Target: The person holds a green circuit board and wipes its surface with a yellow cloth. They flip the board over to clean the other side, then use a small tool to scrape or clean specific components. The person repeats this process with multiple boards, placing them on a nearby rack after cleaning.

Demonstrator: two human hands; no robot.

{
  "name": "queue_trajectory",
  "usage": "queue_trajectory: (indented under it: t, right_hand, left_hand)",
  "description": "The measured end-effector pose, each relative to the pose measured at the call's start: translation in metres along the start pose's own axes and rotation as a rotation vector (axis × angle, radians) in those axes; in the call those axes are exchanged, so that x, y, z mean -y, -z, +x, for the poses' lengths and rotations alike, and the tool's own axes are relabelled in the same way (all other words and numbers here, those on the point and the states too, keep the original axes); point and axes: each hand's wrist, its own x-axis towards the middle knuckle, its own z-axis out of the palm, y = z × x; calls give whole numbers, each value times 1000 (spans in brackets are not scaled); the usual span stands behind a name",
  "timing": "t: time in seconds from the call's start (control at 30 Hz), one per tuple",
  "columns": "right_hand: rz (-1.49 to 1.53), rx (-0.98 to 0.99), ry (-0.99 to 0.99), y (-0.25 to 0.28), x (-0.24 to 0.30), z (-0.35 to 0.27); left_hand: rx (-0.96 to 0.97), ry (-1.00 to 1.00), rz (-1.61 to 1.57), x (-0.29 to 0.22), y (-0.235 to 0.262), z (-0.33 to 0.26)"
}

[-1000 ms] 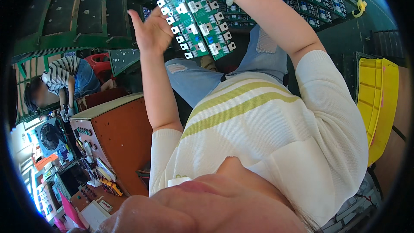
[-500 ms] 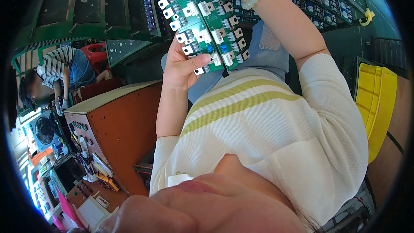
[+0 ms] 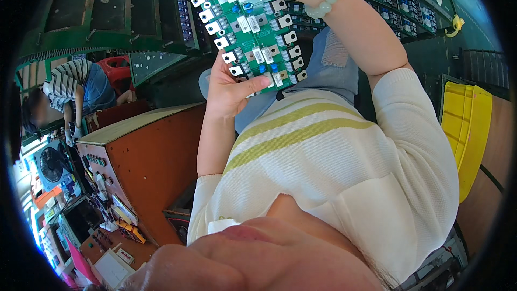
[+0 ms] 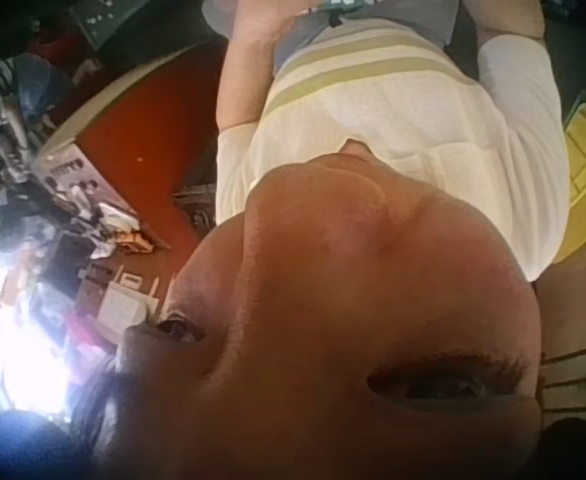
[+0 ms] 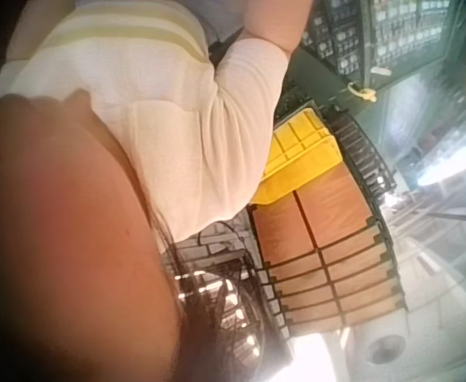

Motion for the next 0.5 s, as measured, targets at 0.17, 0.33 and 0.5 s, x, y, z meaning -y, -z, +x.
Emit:
queue_trajectory:
  t: [0.17, 0.33, 0.5]
  right_hand:
    - [45, 112, -43, 4, -5, 0]
    - [387, 304, -261, 22, -5, 1]
    - [456, 344, -310, 26, -6, 1]
  left_hand:
    - [-38, 10, 7, 7, 4, 2]
    - [27, 2, -55, 9, 9, 0]
    - [-5, 12, -46, 13, 15, -1]
